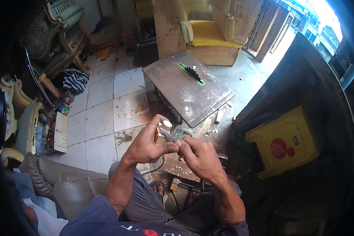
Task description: The person shapes a wooden furniture component using a hand knife and a small saw, then hammers a metal sleeve onto the end. They also use a larger knife to shave the wood and reach for a coil of white cord on the wall.
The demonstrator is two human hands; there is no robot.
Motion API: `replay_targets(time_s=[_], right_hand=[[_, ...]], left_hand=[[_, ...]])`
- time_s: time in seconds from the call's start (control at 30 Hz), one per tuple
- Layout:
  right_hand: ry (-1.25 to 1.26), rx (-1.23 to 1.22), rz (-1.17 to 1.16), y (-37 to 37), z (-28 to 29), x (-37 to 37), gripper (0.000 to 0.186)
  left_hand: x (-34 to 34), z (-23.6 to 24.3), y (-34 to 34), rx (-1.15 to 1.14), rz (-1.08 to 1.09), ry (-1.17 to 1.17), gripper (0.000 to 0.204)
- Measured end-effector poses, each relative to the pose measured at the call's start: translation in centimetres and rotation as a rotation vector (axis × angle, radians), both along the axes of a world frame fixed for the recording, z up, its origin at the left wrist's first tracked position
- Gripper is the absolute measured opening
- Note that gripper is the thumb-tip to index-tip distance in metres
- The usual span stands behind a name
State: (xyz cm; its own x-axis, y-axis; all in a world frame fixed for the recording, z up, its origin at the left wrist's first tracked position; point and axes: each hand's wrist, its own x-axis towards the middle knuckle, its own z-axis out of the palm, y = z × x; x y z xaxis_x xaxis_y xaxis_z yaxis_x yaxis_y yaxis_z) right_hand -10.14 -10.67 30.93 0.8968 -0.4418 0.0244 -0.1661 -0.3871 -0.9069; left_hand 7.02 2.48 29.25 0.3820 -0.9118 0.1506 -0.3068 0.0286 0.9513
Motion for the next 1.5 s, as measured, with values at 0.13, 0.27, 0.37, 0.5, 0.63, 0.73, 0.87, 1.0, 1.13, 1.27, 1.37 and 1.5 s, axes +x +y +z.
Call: replay_targets(time_s=[0.13, 0.27, 0.37, 0.5, 0.63, 0.73, 0.87, 1.0, 1.13, 1.27, 1.37, 1.5], right_hand=[[-0.090, 0.017, -0.038, 0.3, -0.1, 0.1, 0.034], [-0.213, 0.346, -0.287, 2.5, -1.1, 0.7, 0.030], [-0.235, 0.089, -0.250, 2.4, -1.0, 1.0, 0.031], [-0.128, 0.051, -0.042, 0.6, -0.2, 0.3, 0.035], [-0.004, 0.046, 0.046, -0.5, 0.2, 0.0, 0.039], [0.084, 0.003, 0.137, -1.4, 0.6, -0.2, 0.040], [0.016, -0.033, 0.087, -0.5, 0.4, 0.1, 0.036], [-0.208, 0.079, -0.203, 1.4, -1.4, 1.0, 0.032], [-0.262, 0.268, -0.118, 1.4, -1.6, 1.2, 0.038], [-0.158, 0.044, 0.016, 0.4, -0.8, 0.1, 0.042], [-0.021, -0.047, 0.063, 0.1, 0.3, 0.0, 0.038], [-0.016, -0.081, 0.132, -0.2, 0.9, -0.2, 0.037]], left_hand=[[-0.8, 0.0, -0.2, -0.105, -0.026, 0.232, 0.059], [-1.7, 0.1, -0.7, -0.163, 0.075, 0.195, 0.052], [-1.9, 0.8, -0.7, -0.095, 0.074, 0.219, 0.052], [-1.4, 1.3, 0.1, -0.125, -0.085, 0.306, 0.057], [-0.8, 1.0, 0.1, -0.032, -0.096, 0.255, 0.056], [-0.7, 1.5, 0.3, 0.007, -0.103, 0.213, 0.055], [-0.3, 0.3, 0.5, -0.021, -0.068, 0.186, 0.053], [-2.3, 0.3, -0.7, -0.140, 0.094, 0.209, 0.052], [-2.0, 1.3, -0.5, -0.179, -0.041, 0.391, 0.056], [-1.0, 1.2, 0.5, -0.116, -0.074, 0.310, 0.058], [-0.6, 1.6, 1.2, -0.066, -0.097, 0.274, 0.053], [-0.7, 1.6, 1.7, -0.042, -0.098, 0.192, 0.047]])
